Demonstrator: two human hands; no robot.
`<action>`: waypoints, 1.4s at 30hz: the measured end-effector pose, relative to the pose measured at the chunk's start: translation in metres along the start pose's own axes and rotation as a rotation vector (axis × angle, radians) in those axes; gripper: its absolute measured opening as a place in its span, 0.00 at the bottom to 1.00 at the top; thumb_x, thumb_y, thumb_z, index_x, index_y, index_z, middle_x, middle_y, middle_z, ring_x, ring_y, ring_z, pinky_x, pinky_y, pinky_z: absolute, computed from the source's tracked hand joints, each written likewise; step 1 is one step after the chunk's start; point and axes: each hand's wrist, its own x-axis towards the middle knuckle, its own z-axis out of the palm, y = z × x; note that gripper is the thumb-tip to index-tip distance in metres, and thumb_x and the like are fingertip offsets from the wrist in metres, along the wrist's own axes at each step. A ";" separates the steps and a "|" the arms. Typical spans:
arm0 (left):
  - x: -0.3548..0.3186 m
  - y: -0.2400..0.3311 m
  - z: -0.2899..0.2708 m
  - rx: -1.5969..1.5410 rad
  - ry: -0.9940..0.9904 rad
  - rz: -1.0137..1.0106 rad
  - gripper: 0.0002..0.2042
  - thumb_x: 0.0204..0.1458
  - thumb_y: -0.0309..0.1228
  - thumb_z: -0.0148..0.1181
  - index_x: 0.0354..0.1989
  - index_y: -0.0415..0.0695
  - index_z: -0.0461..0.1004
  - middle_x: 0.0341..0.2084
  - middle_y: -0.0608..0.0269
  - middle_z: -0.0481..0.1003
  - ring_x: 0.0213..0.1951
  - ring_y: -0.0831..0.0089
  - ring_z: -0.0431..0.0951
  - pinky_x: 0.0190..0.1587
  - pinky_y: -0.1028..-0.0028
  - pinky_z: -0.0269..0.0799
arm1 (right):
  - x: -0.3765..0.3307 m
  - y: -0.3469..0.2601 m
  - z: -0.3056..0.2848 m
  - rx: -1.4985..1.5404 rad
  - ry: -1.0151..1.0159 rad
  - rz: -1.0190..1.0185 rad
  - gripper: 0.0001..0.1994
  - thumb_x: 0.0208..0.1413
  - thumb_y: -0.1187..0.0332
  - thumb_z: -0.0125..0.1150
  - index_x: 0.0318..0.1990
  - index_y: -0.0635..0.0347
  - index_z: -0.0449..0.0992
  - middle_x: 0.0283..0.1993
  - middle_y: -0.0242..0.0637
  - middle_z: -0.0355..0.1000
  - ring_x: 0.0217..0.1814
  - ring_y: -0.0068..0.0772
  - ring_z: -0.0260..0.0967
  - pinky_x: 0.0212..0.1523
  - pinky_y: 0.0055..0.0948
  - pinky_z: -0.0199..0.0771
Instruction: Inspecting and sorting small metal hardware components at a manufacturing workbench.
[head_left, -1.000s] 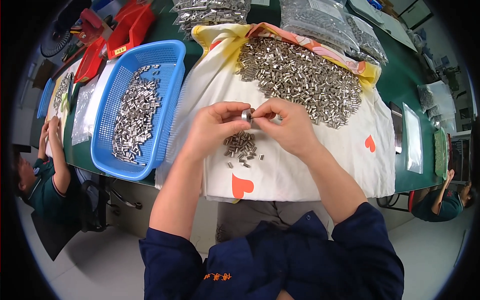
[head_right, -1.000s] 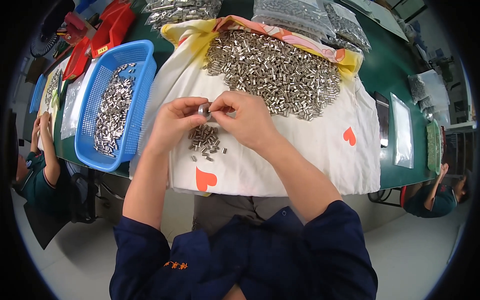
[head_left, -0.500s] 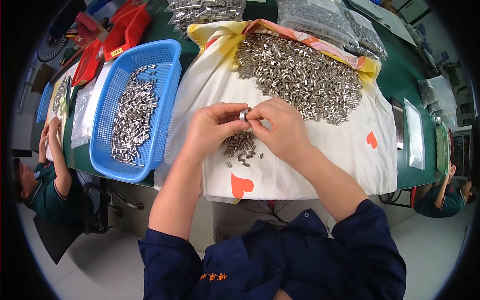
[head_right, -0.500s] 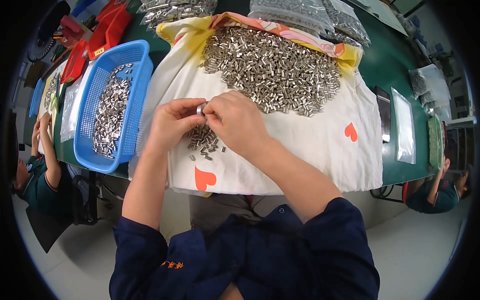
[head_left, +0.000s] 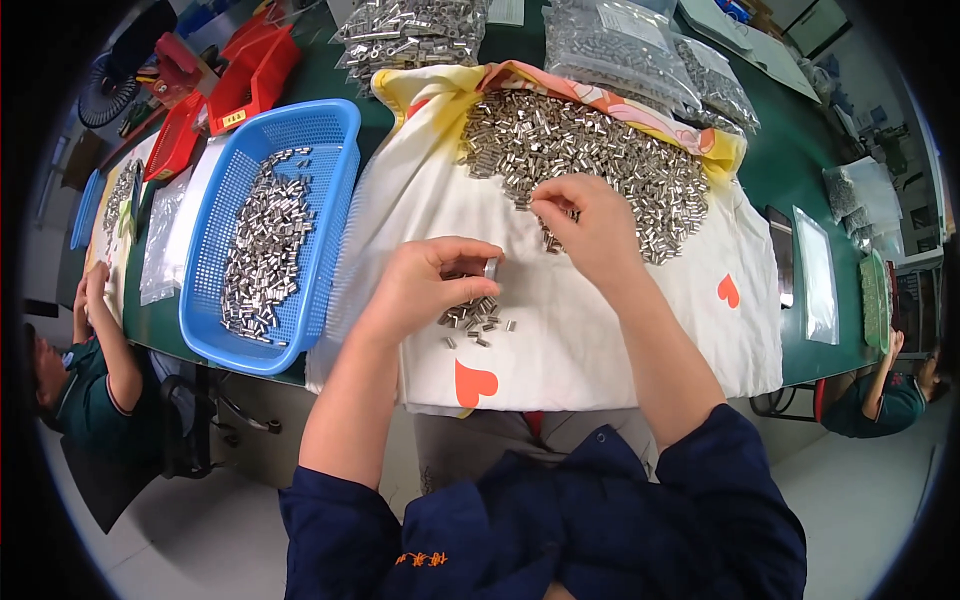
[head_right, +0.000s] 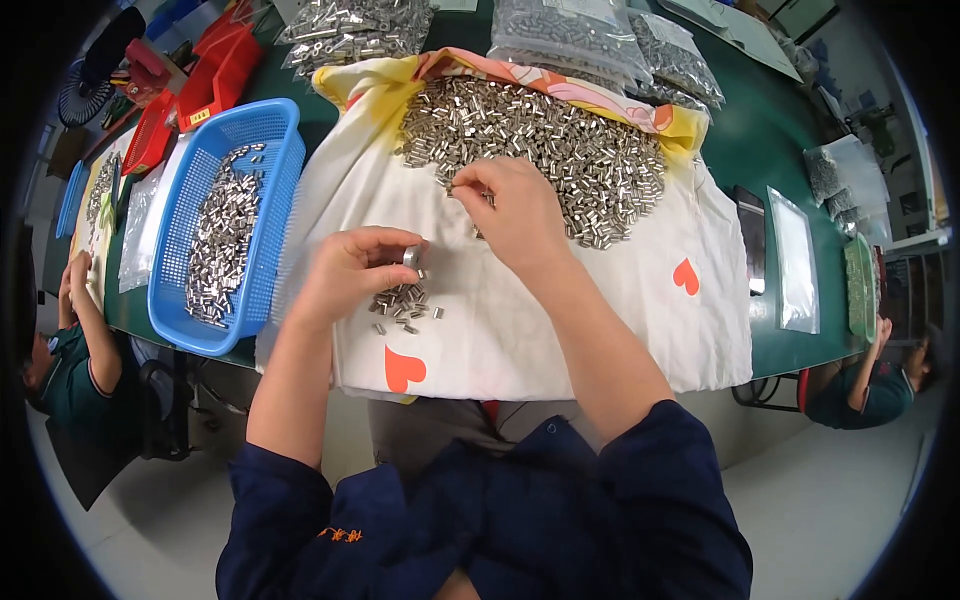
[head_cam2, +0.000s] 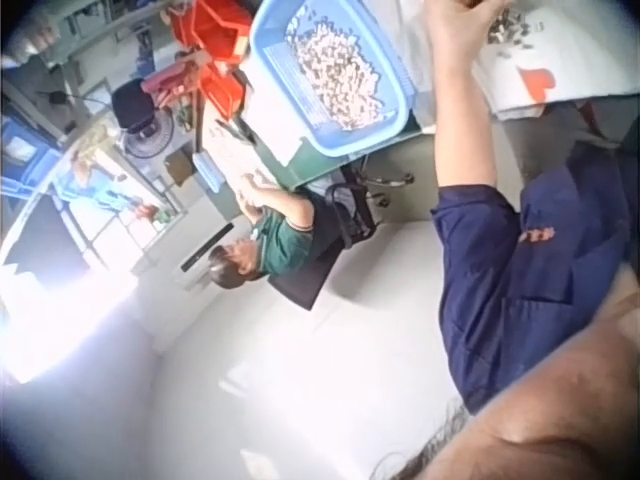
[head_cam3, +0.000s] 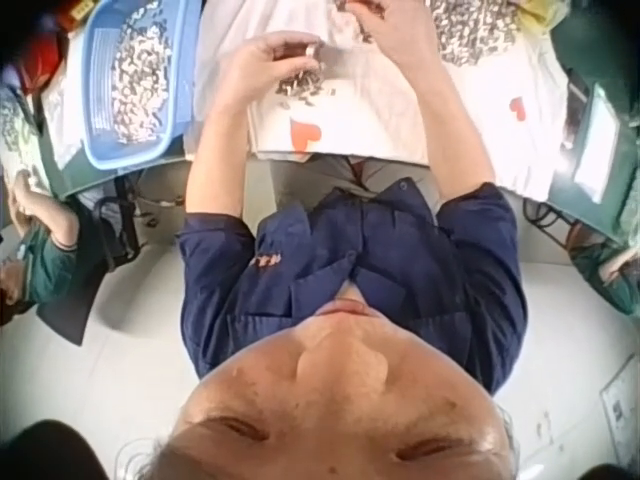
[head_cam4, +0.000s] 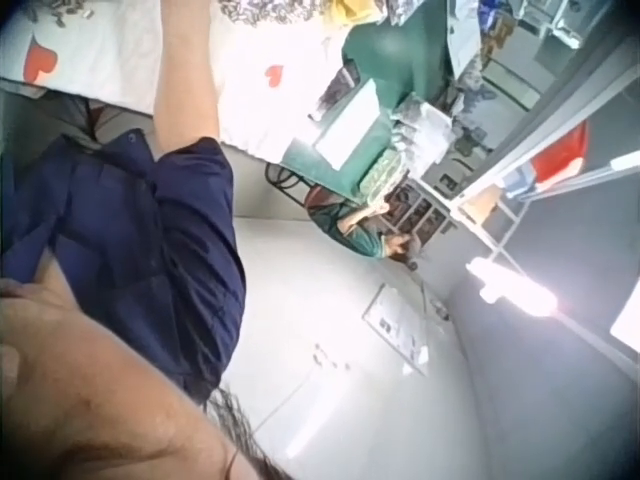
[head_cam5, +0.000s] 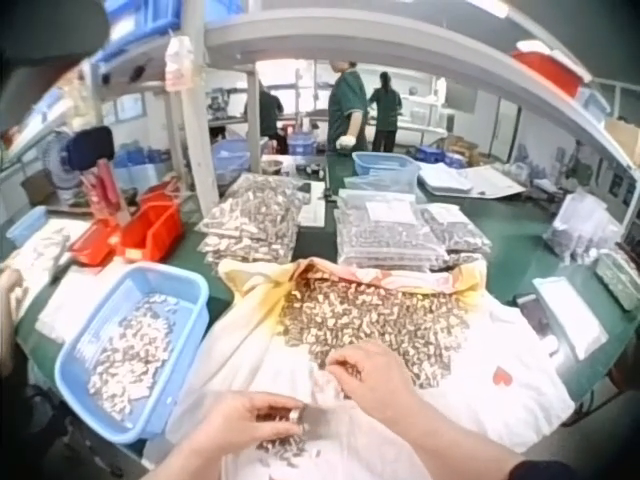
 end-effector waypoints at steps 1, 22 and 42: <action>0.000 0.000 0.000 -0.001 -0.001 0.000 0.15 0.39 0.21 0.64 0.39 0.40 0.74 0.26 0.69 0.74 0.29 0.84 0.72 0.34 0.84 0.69 | 0.001 0.004 0.006 -0.001 0.000 0.000 0.05 0.44 0.71 0.60 0.29 0.59 0.76 0.28 0.32 0.70 0.30 0.27 0.66 0.33 0.24 0.66; 0.006 -0.001 -0.008 -0.247 0.042 0.052 0.17 0.41 0.14 0.57 0.43 0.35 0.70 0.37 0.60 0.73 0.37 0.78 0.73 0.42 0.80 0.69 | -0.016 -0.027 0.012 0.351 -0.210 0.066 0.05 0.44 0.74 0.56 0.30 0.63 0.75 0.31 0.36 0.71 0.32 0.30 0.70 0.33 0.26 0.71; 0.003 -0.007 -0.006 -0.180 0.048 0.064 0.16 0.42 0.19 0.61 0.42 0.33 0.71 0.30 0.62 0.75 0.33 0.79 0.75 0.37 0.82 0.71 | -0.013 -0.023 0.012 0.249 -0.264 0.004 0.04 0.41 0.71 0.60 0.27 0.58 0.74 0.27 0.35 0.71 0.30 0.33 0.68 0.32 0.29 0.67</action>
